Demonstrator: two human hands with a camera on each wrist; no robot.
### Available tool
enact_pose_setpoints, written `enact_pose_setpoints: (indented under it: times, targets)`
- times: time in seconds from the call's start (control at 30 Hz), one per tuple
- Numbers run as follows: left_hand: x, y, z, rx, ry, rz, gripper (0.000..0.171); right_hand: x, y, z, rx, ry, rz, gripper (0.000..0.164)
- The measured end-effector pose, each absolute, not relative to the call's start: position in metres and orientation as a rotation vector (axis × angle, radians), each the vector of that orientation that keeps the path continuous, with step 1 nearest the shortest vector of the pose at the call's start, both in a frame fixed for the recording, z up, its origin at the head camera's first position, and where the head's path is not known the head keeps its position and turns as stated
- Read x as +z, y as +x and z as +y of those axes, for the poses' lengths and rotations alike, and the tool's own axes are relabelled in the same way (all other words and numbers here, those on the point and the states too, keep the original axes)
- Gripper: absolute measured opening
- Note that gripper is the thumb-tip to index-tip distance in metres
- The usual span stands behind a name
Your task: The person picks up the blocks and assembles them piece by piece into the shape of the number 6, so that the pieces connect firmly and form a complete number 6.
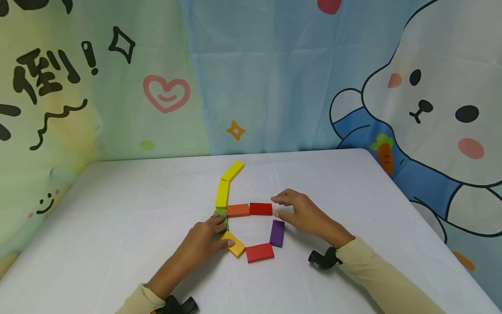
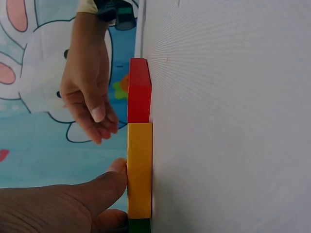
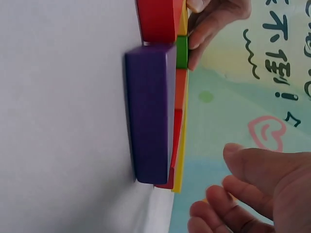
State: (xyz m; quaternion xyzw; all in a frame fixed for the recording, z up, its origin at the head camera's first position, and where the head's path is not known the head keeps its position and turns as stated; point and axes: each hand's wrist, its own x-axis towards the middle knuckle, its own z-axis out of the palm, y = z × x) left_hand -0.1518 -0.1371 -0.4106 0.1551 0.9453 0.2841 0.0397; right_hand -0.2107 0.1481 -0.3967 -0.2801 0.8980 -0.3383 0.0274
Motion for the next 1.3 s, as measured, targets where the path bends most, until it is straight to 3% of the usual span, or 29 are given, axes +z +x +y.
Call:
enact_pose_setpoints:
  times: [0.63, 1.3]
  targets:
    - [-0.411, -0.152, -0.14, 0.859, 0.471, 2.901, 0.063, -0.409, -0.238, 0.129, -0.98, -0.787, 2.686, 0.041]
    - [-0.411, -0.152, -0.138, 0.867, 0.489, 2.903, 0.062, -0.406, -0.241, 0.126, -0.857, -0.802, 2.69, 0.035]
